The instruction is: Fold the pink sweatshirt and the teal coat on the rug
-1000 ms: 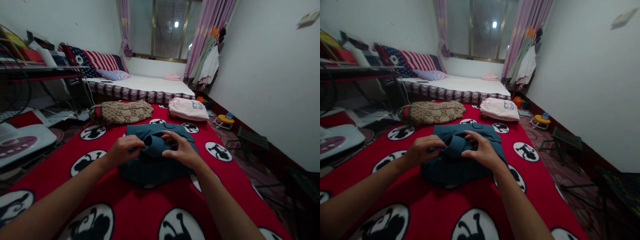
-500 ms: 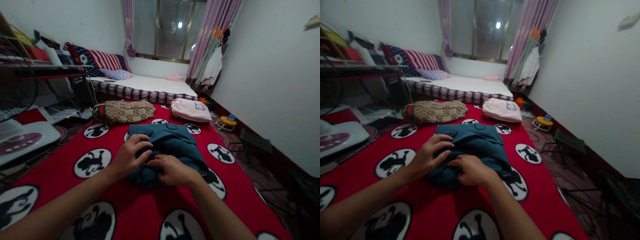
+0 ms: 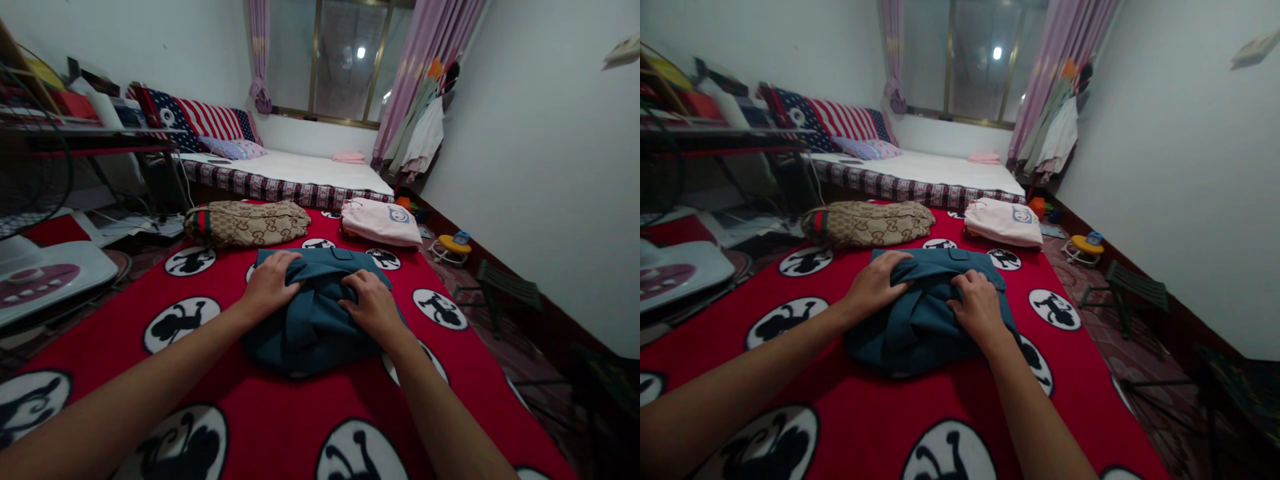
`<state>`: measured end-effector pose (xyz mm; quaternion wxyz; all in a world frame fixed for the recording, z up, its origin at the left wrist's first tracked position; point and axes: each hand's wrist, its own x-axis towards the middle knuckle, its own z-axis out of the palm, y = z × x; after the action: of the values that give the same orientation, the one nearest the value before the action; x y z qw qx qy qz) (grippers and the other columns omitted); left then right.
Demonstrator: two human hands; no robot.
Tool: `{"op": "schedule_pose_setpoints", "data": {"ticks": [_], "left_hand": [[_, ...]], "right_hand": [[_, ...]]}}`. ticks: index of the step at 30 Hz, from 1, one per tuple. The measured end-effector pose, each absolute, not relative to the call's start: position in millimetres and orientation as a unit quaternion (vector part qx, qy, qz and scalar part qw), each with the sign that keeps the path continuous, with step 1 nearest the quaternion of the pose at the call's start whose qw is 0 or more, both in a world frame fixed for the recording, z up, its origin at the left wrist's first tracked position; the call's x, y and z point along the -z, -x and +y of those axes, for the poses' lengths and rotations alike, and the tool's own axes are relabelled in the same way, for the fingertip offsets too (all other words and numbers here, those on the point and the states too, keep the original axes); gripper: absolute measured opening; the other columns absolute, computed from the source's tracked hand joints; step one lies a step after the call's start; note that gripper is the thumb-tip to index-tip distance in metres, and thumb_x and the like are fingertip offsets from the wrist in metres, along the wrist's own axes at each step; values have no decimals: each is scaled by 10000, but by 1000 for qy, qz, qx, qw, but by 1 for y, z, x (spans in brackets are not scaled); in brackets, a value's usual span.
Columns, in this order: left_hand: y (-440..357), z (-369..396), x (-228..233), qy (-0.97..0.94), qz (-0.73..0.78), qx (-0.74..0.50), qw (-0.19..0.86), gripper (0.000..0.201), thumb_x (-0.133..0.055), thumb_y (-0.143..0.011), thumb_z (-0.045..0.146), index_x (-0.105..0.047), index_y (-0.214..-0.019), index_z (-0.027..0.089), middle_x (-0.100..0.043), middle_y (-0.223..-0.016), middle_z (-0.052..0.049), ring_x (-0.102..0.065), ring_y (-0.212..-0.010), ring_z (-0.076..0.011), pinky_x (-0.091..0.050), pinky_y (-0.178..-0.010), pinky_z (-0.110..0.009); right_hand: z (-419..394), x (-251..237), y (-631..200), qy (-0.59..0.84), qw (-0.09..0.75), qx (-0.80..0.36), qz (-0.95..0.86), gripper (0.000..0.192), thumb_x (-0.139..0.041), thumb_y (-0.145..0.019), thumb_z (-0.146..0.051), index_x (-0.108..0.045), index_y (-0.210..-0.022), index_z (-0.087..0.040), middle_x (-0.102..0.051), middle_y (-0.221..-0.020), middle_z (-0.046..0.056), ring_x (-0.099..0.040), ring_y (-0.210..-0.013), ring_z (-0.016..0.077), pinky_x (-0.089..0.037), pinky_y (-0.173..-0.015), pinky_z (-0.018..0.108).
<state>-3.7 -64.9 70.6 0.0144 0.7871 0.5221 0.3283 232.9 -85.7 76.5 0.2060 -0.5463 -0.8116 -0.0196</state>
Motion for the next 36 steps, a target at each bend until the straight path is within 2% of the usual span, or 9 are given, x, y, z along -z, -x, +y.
{"op": "schedule_pose_setpoints", "data": {"ticks": [4,7,13,16,19,24,27,31,36], "left_hand": [[16,-37,-77,-740,559,-355,118,302,-593,-793,219,-674,-1083,194,-719,-991,-53,-664,-939,-226,-506,-871,-350],[28,-18,-86,-688,592,-391,155,256,-626,-785,238,-690,-1020,161,-725,-966,-69,-672,-912,-223,-515,-841,-330],[19,-45,-102,-779,465,-412,-90,160,-565,-856,207,-688,-957,196,-662,-1069,-67,-604,-1024,-211,-459,-931,-346],[10,-65,-93,-870,379,-305,-85,181,-537,-908,279,-704,-886,212,-686,-916,-39,-618,-915,-190,-479,-830,-305],[14,-65,-79,-881,410,-230,-51,177,-567,-889,268,-703,-990,217,-685,-1013,-47,-622,-955,-204,-485,-817,-305],[32,-50,-69,-865,456,-209,-9,473,-615,-789,153,-598,-1252,249,-591,-1228,-71,-563,-1117,-232,-469,-928,-346],[34,-48,-68,-874,449,-184,-10,556,-691,-713,177,-598,-1252,277,-589,-1200,-68,-550,-1112,-246,-459,-936,-363],[29,-46,-71,-868,470,-161,-14,236,-626,-760,152,-712,-963,238,-657,-936,-47,-603,-929,-227,-475,-811,-335],[23,-52,-121,-826,455,-331,-26,110,-583,-807,188,-691,-827,186,-654,-892,-35,-609,-873,-191,-466,-805,-304]], "right_hand": [[-87,-71,-219,497,197,17,-845,494,-674,-796,-207,-571,-1279,-221,-584,-1269,94,-509,-1151,259,-418,-930,372],[-85,-65,-216,515,195,-15,-835,358,-569,-871,-189,-614,-1225,-215,-657,-1160,82,-581,-1065,234,-438,-881,341],[-79,-56,-220,560,301,-60,-770,239,-523,-894,-250,-685,-1070,-255,-719,-1065,35,-643,-981,216,-449,-808,303],[-77,-56,-221,594,331,-79,-729,243,-520,-892,-334,-702,-1045,-281,-740,-916,23,-665,-830,215,-441,-703,298],[-74,-55,-221,613,353,-100,-700,269,-528,-878,-390,-714,-1041,-282,-725,-774,16,-650,-723,215,-426,-658,298],[-72,-53,-222,609,392,-118,-680,279,-527,-868,-401,-722,-1023,-274,-730,-816,21,-649,-755,211,-440,-703,300],[-73,-52,-222,615,387,-127,-675,291,-528,-864,-413,-722,-1030,-274,-723,-792,18,-639,-725,209,-439,-690,301],[-72,-51,-222,607,393,-144,-676,293,-540,-849,-414,-723,-1027,-271,-711,-747,9,-622,-675,200,-447,-681,306],[-70,-64,-227,530,505,-178,-658,294,-560,-832,-395,-717,-1000,-213,-732,-923,39,-644,-891,227,-466,-821,333]]}}
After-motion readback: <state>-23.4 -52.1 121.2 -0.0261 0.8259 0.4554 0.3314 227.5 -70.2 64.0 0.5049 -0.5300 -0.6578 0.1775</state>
